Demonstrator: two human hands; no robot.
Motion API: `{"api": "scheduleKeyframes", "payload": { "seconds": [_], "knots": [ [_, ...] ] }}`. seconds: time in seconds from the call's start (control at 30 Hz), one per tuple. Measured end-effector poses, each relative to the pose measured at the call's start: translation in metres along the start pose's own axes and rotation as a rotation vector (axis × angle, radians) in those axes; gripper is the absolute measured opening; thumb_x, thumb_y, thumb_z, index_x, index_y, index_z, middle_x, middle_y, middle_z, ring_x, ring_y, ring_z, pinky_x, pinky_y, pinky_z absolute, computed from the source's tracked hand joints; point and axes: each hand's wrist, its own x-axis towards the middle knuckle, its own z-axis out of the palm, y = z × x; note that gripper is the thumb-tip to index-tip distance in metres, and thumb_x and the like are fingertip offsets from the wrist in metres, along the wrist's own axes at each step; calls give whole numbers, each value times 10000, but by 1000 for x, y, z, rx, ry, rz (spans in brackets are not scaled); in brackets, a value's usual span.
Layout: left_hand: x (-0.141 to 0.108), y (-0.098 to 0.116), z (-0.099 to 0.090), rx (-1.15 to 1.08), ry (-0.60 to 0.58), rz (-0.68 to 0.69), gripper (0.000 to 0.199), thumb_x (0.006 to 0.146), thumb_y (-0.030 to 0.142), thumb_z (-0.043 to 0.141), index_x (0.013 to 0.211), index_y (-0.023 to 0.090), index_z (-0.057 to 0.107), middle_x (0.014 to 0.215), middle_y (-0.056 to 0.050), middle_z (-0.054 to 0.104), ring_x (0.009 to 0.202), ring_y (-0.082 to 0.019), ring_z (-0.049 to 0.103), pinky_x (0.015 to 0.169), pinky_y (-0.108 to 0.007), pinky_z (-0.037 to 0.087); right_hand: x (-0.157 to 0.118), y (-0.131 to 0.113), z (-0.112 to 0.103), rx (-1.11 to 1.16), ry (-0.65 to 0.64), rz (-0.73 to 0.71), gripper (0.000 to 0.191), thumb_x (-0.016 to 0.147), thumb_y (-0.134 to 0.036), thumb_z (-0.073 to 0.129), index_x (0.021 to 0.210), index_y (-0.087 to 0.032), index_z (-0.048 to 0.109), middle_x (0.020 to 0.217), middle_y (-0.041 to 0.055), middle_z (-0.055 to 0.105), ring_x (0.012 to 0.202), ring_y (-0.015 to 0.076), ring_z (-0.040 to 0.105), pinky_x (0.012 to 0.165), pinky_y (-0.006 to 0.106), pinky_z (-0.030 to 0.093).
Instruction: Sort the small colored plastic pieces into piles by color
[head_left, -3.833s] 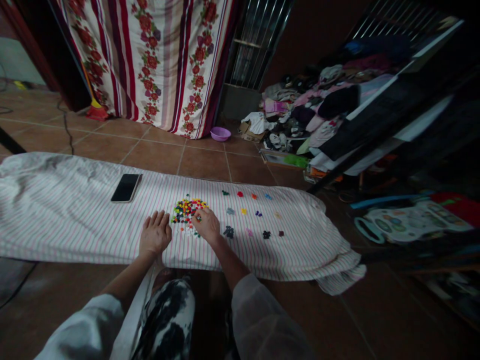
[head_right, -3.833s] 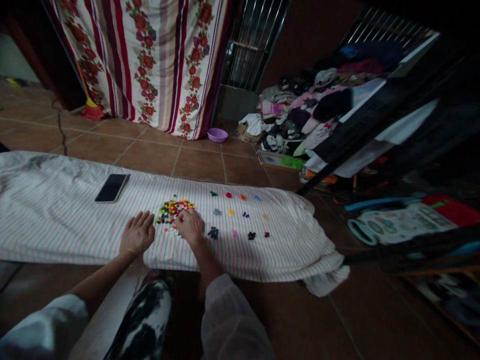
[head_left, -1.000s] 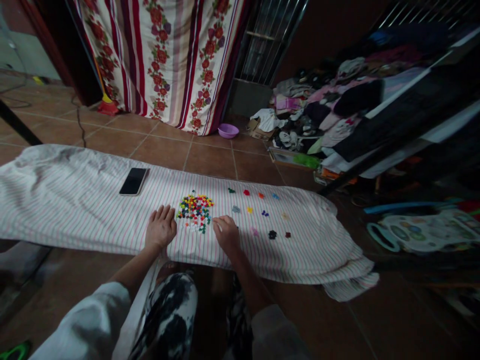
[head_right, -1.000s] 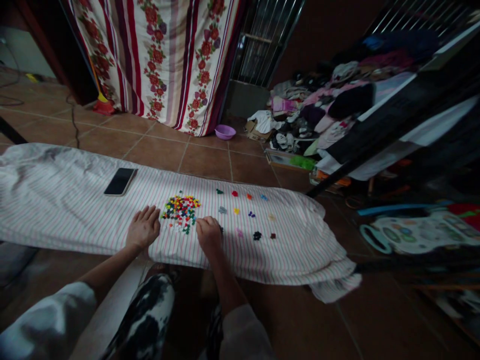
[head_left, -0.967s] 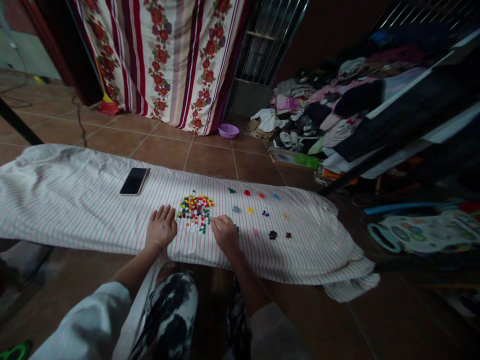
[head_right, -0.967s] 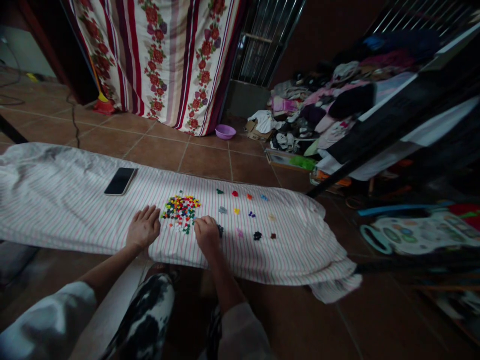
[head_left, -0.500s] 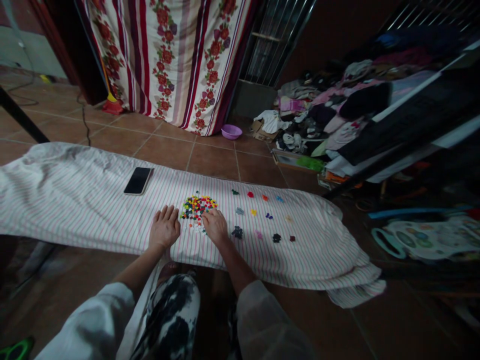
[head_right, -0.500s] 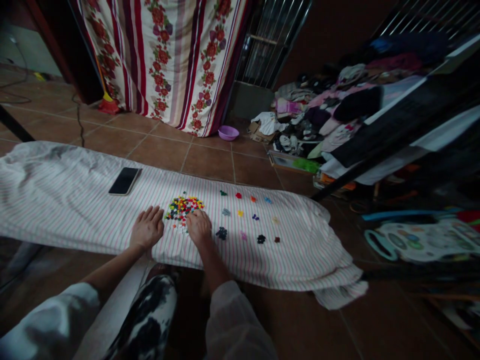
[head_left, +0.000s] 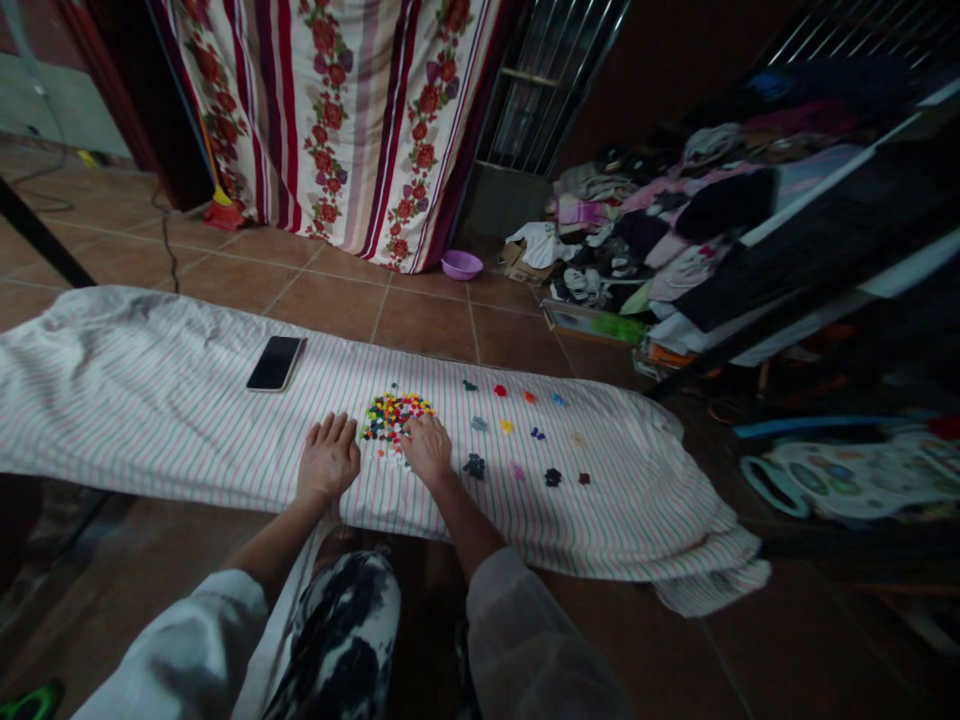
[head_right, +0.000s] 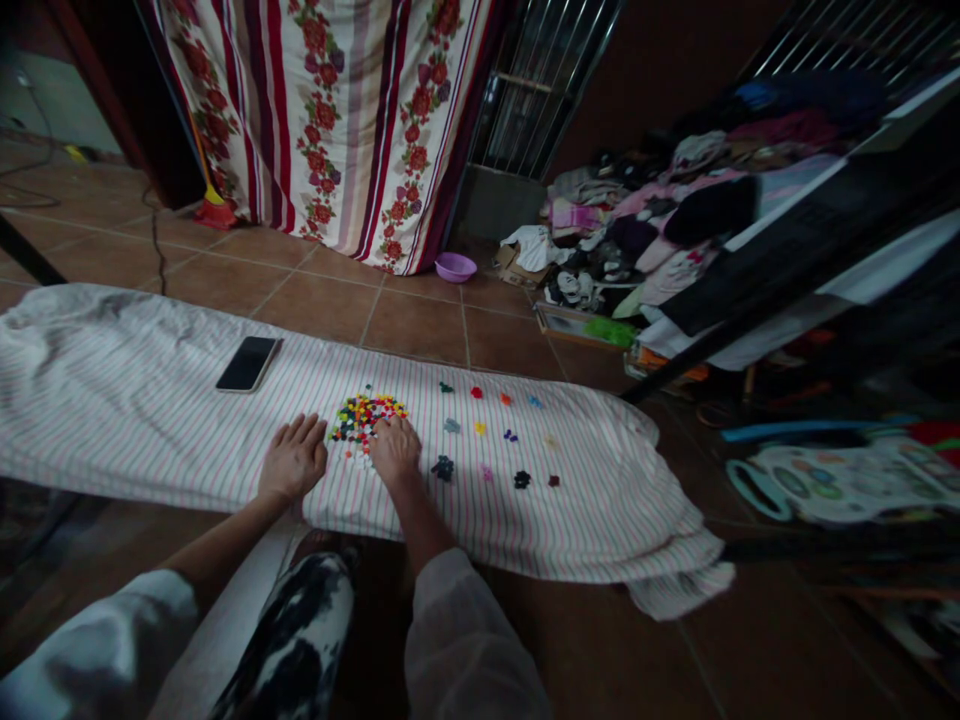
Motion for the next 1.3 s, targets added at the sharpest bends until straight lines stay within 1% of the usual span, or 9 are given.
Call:
{"api": "scheduleKeyframes", "payload": {
  "seconds": [0.2, 0.43, 0.57, 0.67, 0.83, 0.97, 1.07, 1.17, 1.3],
  "knots": [
    [0, 0, 0, -7, 0, -6, 470, 876, 259, 379, 1281, 146, 588, 1401, -116, 538, 1348, -302, 436, 1118, -479, 304, -4, 2, 2, 54, 59, -26, 71, 848, -249, 594, 870, -236, 661, 911, 41, 647, 954, 190, 552, 862, 281, 409],
    [0, 2, -3, -4, 17, -1, 464, 879, 254, 365, 1267, 155, 599, 1390, -115, 550, 1333, -295, 455, 1113, -474, 312, -5, 0, -6, 273, 62, 39, 105, 840, -210, 557, 869, -237, 655, 896, 8, 692, 915, 165, 602, 830, 258, 434],
    [0, 2, -4, 11, 28, 5, 455, 869, 253, 382, 1262, 184, 601, 1380, -102, 561, 1323, -285, 468, 1103, -469, 324, -8, 2, -4, 388, 59, 111, 118, 832, -253, 556, 818, -260, 673, 832, -21, 698, 808, 149, 623, 729, 239, 452],
    [0, 2, -4, 25, 24, 5, 451, 877, 258, 371, 1258, 178, 600, 1379, -103, 564, 1326, -284, 465, 1103, -459, 321, -13, 7, 2, 519, 83, 150, 130, 826, -292, 555, 827, -266, 682, 788, -38, 694, 735, 135, 629, 683, 225, 458],
    [-1, 2, -5, 15, 9, 7, 451, 881, 258, 363, 1256, 172, 599, 1389, -109, 553, 1333, -290, 456, 1108, -467, 311, -23, 19, 5, 722, 136, 221, 180, 811, -370, 555, 860, -247, 676, 765, -28, 695, 724, 150, 646, 706, 254, 496],
    [-1, 1, -5, 21, 22, 17, 447, 882, 257, 365, 1248, 157, 602, 1381, -115, 559, 1329, -291, 459, 1106, -463, 316, -35, 37, -5, 787, 210, 215, 198, 798, -367, 539, 842, -214, 658, 791, 7, 704, 743, 163, 648, 732, 276, 504],
    [-2, 0, -4, 34, 32, 29, 451, 890, 257, 350, 1248, 145, 601, 1378, -122, 560, 1326, -297, 460, 1100, -469, 321, -48, 57, -16, 752, 249, 261, 198, 801, -383, 532, 834, -226, 650, 777, 2, 696, 726, 167, 639, 722, 284, 502],
    [-2, 0, -4, 28, 27, 34, 454, 890, 259, 350, 1255, 142, 593, 1384, -127, 553, 1330, -299, 454, 1101, -471, 317, -64, 85, -26, 688, 301, 366, 208, 793, -391, 522, 838, -232, 647, 754, 2, 680, 706, 177, 629, 701, 294, 498],
    [-2, 1, -3, -9, 23, 15, 451, 873, 261, 377, 1258, 163, 591, 1390, -126, 547, 1336, -298, 446, 1109, -476, 306, -80, 129, -36, 565, 479, 434, 232, 765, -378, 512, 847, -212, 651, 825, 49, 691, 772, 202, 627, 772, 327, 488]
  ]
}}
